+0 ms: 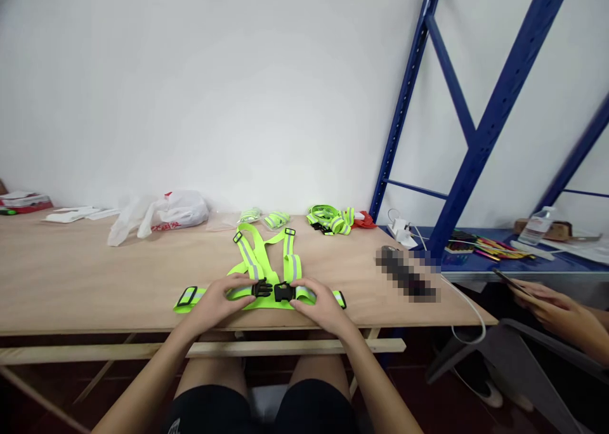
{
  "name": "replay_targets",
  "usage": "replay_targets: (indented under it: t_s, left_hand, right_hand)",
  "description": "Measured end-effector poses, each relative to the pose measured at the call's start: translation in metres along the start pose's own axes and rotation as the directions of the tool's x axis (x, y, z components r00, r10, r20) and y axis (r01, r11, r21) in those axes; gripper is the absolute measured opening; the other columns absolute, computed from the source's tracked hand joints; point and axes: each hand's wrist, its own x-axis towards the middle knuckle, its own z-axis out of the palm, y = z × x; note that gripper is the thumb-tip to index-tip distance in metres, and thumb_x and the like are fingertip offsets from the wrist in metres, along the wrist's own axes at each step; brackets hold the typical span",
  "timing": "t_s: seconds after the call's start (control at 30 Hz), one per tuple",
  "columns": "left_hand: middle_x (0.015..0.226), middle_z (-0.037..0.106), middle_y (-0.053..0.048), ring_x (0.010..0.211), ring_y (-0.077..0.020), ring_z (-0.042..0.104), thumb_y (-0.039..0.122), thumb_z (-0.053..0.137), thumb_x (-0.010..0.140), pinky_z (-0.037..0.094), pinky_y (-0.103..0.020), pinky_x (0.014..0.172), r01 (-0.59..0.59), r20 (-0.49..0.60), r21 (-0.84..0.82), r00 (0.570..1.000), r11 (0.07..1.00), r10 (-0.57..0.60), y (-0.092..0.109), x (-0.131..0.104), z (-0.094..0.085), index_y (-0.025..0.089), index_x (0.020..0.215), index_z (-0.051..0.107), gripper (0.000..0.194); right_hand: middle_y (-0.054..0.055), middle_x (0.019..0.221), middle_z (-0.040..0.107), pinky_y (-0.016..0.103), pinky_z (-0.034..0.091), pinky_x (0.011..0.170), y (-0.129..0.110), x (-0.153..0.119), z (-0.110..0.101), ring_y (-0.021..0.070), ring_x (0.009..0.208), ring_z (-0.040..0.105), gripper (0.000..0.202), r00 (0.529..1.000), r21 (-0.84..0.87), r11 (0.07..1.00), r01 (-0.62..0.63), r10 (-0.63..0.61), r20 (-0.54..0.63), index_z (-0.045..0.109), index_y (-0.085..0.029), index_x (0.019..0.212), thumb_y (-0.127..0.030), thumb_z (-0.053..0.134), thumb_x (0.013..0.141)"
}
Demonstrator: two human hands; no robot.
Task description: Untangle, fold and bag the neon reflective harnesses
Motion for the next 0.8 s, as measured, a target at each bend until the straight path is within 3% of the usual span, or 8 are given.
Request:
replay_targets:
  t_s: [0.33, 0.8]
  left_hand:
    - [0.113, 0.073, -0.008, 0.111, -0.0263, 0.065, 0.038, 0.075, 0.083, 0.047, -0.037, 0.102, -0.058, -0.054, -0.136, 0.997, 0.989, 0.051, 0.002, 0.0, 0.011, 0.022, 0.112, 0.078, 0.033]
    - [0.112, 0.073, -0.008, 0.109, -0.027, 0.065, 0.04, 0.073, 0.085, 0.049, -0.037, 0.099, -0.085, -0.013, -0.052, 0.996, 0.995, 0.084, 0.004, -0.005, 0.009, 0.023, 0.114, 0.077, 0.034]
  right_hand:
    - [0.009, 0.117, 0.069, 0.04, 0.047, 0.101, 0.001, -0.002, -0.002, 0.0258, 0.112, 0.063, 0.033, 0.999, 0.037, 0.998, 0.043, -0.042, -0.021, 0.075, -0.023, 0.113, -0.037, 0.068, 0.084]
    - [0.007, 0.115, 0.063, 0.038, 0.047, 0.1, 0.001, -0.004, 0.0, 0.0251, 0.113, 0.061, 0.032, 0.998, -0.006, 0.998, 0.062, -0.062, -0.015, 0.075, -0.028, 0.114, -0.04, 0.07, 0.085]
